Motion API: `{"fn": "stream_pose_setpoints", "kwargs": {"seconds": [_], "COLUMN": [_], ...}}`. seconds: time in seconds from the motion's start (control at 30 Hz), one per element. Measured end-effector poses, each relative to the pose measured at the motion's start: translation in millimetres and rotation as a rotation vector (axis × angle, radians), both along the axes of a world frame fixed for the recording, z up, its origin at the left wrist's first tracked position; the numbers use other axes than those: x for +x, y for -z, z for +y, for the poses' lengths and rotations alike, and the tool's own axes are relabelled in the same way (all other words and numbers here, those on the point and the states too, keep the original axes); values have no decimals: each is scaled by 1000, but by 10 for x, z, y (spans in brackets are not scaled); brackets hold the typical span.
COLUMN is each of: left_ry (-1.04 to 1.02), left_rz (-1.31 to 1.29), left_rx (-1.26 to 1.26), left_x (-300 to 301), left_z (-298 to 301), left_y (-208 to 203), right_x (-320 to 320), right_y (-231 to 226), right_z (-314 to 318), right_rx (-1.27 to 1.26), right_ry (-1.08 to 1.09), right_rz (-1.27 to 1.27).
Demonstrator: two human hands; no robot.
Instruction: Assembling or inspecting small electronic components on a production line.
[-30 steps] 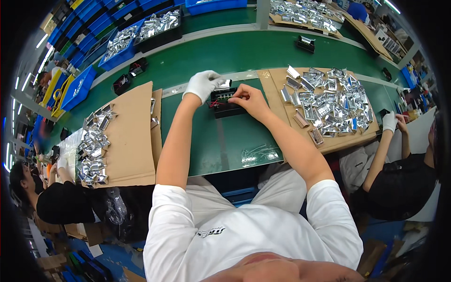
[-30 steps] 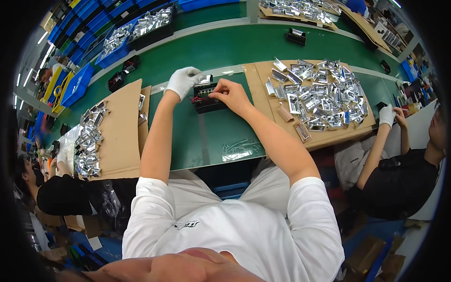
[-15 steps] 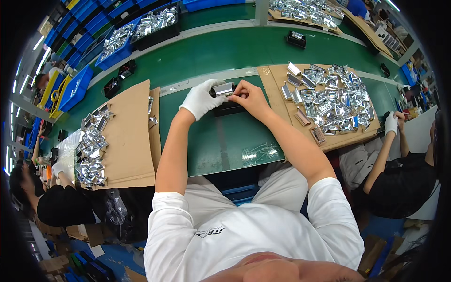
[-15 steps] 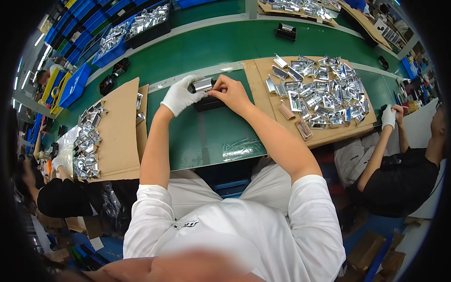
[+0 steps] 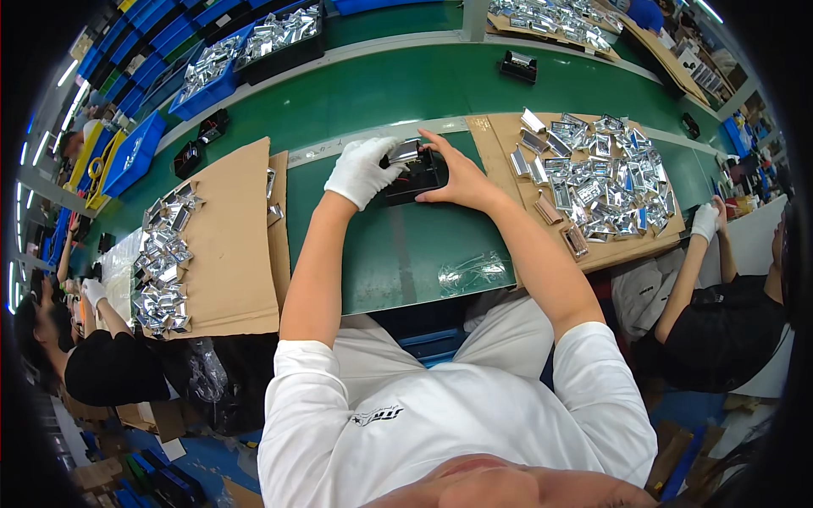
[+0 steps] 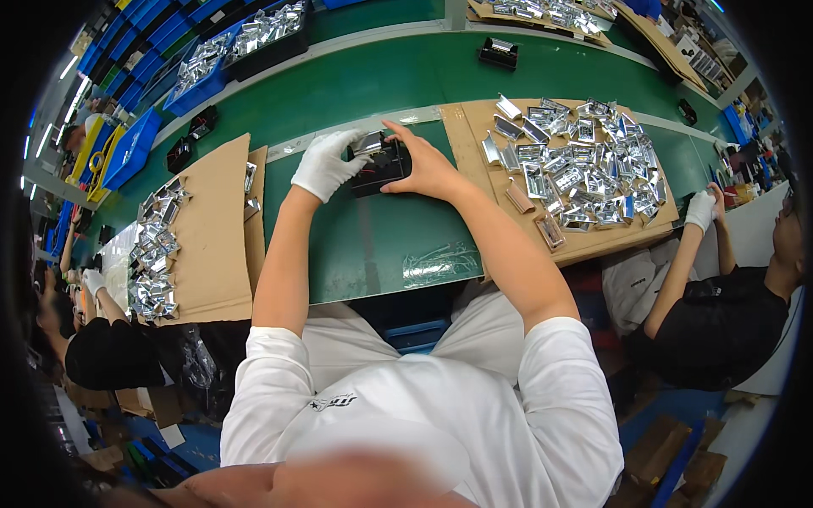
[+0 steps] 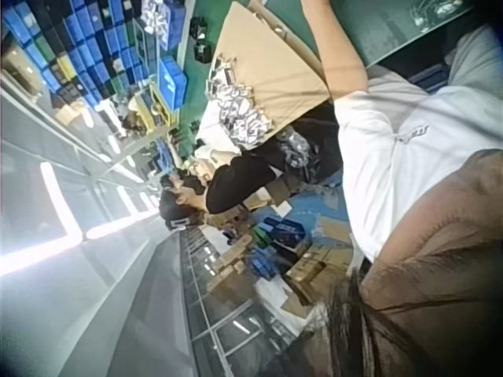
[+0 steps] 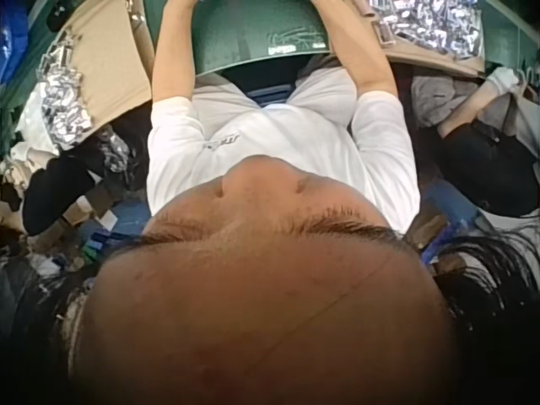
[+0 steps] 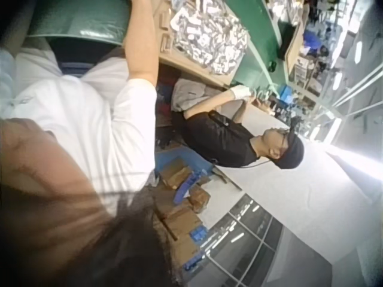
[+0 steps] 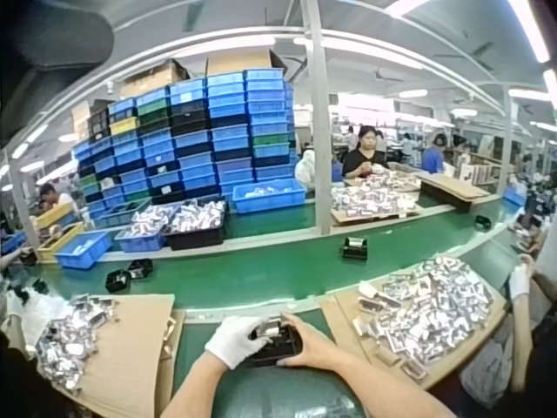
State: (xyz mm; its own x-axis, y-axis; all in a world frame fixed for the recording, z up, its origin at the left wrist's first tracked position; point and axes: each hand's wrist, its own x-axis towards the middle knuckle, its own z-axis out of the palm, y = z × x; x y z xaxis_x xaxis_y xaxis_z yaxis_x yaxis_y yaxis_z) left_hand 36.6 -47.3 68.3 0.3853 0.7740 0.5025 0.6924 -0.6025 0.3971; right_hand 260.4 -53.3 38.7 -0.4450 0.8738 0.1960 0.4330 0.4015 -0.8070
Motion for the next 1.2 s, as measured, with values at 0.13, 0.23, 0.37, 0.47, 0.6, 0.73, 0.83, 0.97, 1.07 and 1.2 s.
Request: {"fn": "stream_pose_setpoints", "kwargs": {"seconds": [0.13,0.23,0.37,0.47,0.6,0.73,0.83,0.97,1.07,1.2], "left_ry": [-5,-6,-8,-11,-23,-24,-15,-84,-91,-117], "left_rz": [11,16,24,34,18,29,45,174,256,368], "left_rx": [24,-1,-53,-137,-142,-128,-113,-76,-8,70], "left_x": [1,-8,-25,-35,-12,-12,-1,41,52,71], "left_z": [15,34,40,39,32,43,52,50,66,76], "left_y": [9,12,4,-12,-24,-19,-25,-60,-45,-27], "right_x": [6,5,5,3,4,-1,2,18,18,16], "right_y": [26,22,6,-8,-18,-39,-43,-3,-36,-56], "right_z": [12,12,2,-12,-19,-27,-32,-16,-40,-52], "right_rx": [18,5,-15,-39,-50,-57,-61,-61,-67,-67], "right_ry": [-1,-5,-4,7,7,13,26,33,32,26], "right_rz": [1,4,6,-1,4,4,1,59,46,37]}}
